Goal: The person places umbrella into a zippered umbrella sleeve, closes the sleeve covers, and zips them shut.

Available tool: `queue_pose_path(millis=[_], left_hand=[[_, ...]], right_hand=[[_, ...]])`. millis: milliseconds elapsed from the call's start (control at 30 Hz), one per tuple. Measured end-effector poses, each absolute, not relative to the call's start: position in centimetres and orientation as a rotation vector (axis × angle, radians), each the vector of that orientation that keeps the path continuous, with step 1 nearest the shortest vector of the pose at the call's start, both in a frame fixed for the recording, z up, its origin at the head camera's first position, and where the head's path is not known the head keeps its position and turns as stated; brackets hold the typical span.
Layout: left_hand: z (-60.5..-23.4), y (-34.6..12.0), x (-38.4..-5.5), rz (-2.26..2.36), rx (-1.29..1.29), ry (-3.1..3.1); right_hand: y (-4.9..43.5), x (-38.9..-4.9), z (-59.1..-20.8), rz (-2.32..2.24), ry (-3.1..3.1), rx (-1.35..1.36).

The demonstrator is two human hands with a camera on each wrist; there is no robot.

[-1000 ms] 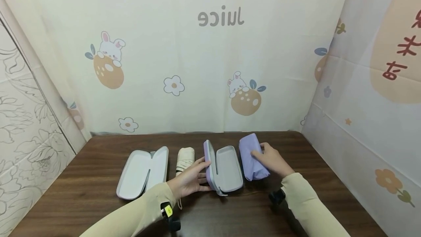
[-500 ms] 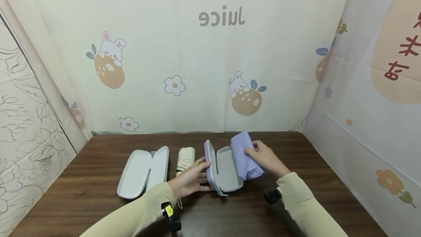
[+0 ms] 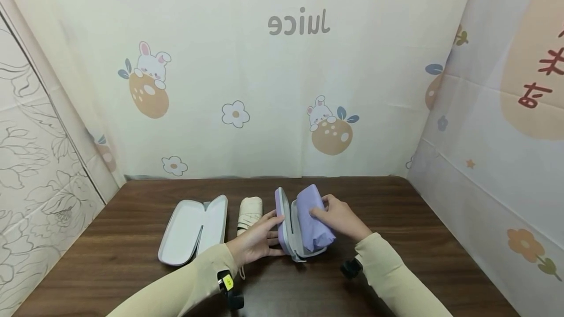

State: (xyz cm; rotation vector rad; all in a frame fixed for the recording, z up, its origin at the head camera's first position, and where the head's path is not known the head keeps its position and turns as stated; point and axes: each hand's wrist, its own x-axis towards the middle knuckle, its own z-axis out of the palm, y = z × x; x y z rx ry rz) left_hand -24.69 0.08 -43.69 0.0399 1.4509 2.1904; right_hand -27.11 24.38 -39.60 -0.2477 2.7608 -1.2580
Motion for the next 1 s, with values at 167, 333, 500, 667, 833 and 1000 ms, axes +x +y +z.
queue_pose_path(millis=[167, 333, 500, 667, 833, 1000], left_hand=[[-43.7, 0.1, -24.6, 2.19, 0.034, 1.456], [-43.7, 0.1, -24.6, 2.191, 0.038, 1.45], [-43.7, 0.3, -24.6, 2.186, 0.052, 1.453], [-43.6, 0.4, -24.6, 2.177, 0.055, 1.459], [-43.5, 0.4, -24.6, 2.185, 0.045, 1.454], [-43.4, 0.5, -24.5, 2.179, 0.044, 1.476]], right_hand=[[24.2, -27.3, -39.8, -1.252, 2.758, -0.241], [24.0, -27.6, -40.1, -1.156, 2.831, -0.311], [23.7, -28.0, -40.8, -1.122, 2.848, -0.339], [23.4, -27.8, -41.1, -1.111, 2.816, -0.323], [23.3, -27.4, -41.0, -1.072, 2.801, -0.289], [23.4, -27.2, -40.9, -0.992, 2.84, -0.321]])
